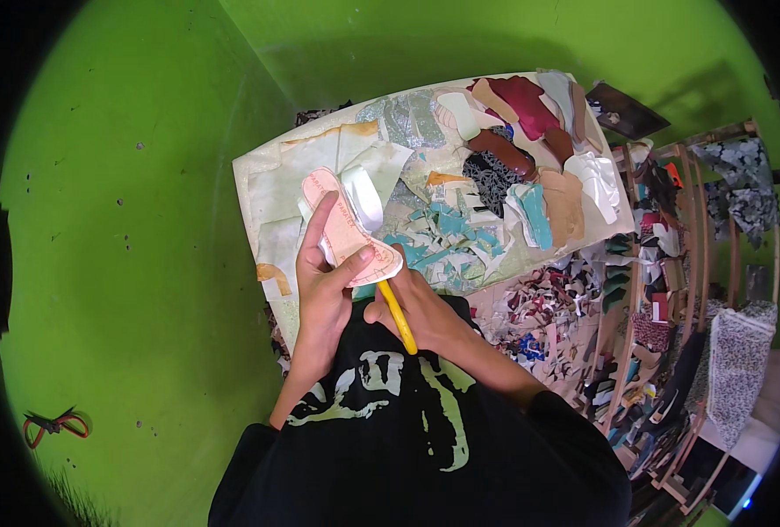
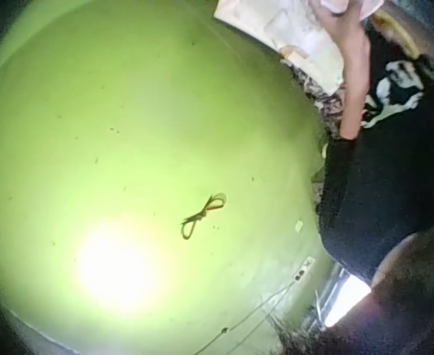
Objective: Cutting out shoe linings/insoles from a fabric sheet using scissors.
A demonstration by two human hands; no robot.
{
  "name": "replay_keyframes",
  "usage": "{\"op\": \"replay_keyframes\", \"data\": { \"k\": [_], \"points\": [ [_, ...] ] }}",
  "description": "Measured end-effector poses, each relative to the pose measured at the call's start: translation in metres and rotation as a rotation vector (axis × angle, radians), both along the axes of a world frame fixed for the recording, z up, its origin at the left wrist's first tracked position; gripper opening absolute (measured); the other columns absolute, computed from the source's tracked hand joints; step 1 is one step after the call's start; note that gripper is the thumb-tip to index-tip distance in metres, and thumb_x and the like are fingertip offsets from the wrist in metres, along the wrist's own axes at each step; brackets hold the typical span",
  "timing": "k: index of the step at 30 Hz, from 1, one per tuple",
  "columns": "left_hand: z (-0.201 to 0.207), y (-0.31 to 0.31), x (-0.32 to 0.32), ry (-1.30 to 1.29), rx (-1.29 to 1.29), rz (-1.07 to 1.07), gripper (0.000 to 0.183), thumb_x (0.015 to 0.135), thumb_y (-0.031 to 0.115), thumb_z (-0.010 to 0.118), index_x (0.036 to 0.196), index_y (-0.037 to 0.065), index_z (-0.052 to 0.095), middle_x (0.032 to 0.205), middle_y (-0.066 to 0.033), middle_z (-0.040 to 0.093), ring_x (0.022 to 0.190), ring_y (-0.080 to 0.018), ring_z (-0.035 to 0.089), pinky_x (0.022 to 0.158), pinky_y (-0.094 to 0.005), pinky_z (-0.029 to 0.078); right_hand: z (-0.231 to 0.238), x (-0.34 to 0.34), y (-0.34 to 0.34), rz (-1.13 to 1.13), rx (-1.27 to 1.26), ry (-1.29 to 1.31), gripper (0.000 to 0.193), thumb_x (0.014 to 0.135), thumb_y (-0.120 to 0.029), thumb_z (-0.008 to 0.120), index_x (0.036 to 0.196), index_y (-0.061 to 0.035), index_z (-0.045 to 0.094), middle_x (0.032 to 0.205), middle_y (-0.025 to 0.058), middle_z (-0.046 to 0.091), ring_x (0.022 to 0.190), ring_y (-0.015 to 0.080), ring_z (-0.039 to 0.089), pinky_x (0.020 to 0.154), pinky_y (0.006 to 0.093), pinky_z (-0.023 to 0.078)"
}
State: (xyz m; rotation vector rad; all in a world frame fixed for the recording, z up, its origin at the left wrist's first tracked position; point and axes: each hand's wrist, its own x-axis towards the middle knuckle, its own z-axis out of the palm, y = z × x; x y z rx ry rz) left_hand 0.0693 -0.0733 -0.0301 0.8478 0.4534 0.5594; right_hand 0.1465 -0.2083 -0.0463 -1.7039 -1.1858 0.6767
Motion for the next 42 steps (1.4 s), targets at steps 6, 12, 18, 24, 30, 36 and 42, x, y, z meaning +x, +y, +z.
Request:
{"op": "replay_keyframes", "data": {
  "k": [6,12,18,24,30,36,42],
  "points": [
    [0.004,-0.003,-0.003,0.007,0.089,0.064,0.082,0.076,-0.015,0.072,0.149,0.002,0.036,0.132,-0.014,0.055,0.113,-0.018,0.059,0.096,-0.033,0.053,0.012,0.006,0.004,0.026,-0.02,0.085,0.071,0.082,-0.027,0.078,0.131,0.0038,0.038,0.104,0.0224,0.051,0.08,0.0458,0.06,0.07,0.0465,0.048],
    [0.005,-0.004,-0.005,0.018,0.106,-0.015,0.083,0.076,-0.014,0.073,0.149,0.002,0.036,0.131,-0.0129,0.056,0.11,-0.0167,0.06,0.094,-0.0319,0.053,0.009,0.011,0.003,0.043,-0.036,0.05,0.068,0.079,-0.028,0.082,0.122,0.0052,0.041,0.099,0.0215,0.049,0.081,0.0472,0.061,0.067,0.0465,0.048],
    [0.008,-0.004,-0.007,0.019,0.111,-0.035,0.083,0.076,-0.013,0.074,0.149,0.002,0.036,0.128,-0.0122,0.058,0.107,-0.016,0.061,0.094,-0.0314,0.053,0.013,0.012,0.003,-0.052,0.019,0.066,0.064,0.078,-0.026,0.083,0.113,0.0028,0.038,0.086,0.02,0.058,0.081,0.0481,0.063,0.067,0.0456,0.05],
    [0.01,-0.002,-0.012,0.009,0.047,-0.123,0.084,0.075,-0.01,0.076,0.149,0.001,0.036,0.124,-0.0118,0.059,0.108,-0.0164,0.062,0.093,-0.0313,0.053,0.02,0.016,0.003,-0.079,-0.003,0.134,0.062,0.075,-0.015,0.082,0.112,0.0,0.035,0.081,0.0204,0.063,0.081,0.0447,0.066,0.065,0.0441,0.049],
    [0.009,0.001,-0.012,-0.031,-0.026,-0.158,0.087,0.072,-0.01,0.078,0.148,0.0,0.037,0.129,-0.0136,0.058,0.115,-0.0201,0.06,0.098,-0.0337,0.051,0.024,0.033,-0.002,-0.022,-0.171,0.15,0.058,0.072,-0.004,0.076,0.113,-0.0017,0.035,0.082,0.0209,0.064,0.075,0.0388,0.066,0.063,0.0408,0.048],
    [0.01,0.0,-0.013,-0.06,-0.061,-0.152,0.088,0.071,-0.01,0.079,0.148,0.0,0.037,0.132,-0.0137,0.056,0.117,-0.0202,0.059,0.1,-0.0338,0.049,0.023,0.035,-0.002,0.006,-0.081,0.207,0.052,0.069,-0.005,0.067,0.109,-0.0033,0.033,0.074,0.015,0.055,0.065,0.0307,0.057,0.06,0.0372,0.045],
    [0.009,-0.001,-0.014,-0.048,-0.072,-0.202,0.088,0.072,-0.011,0.077,0.149,0.001,0.037,0.129,-0.012,0.059,0.114,-0.0183,0.06,0.099,-0.0323,0.049,0.019,0.03,0.0,-0.066,-0.133,0.264,0.066,0.081,-0.054,0.051,0.117,-0.003,0.032,0.084,0.0115,0.046,0.073,0.0189,0.044,0.064,0.03,0.04]
  ]
}}
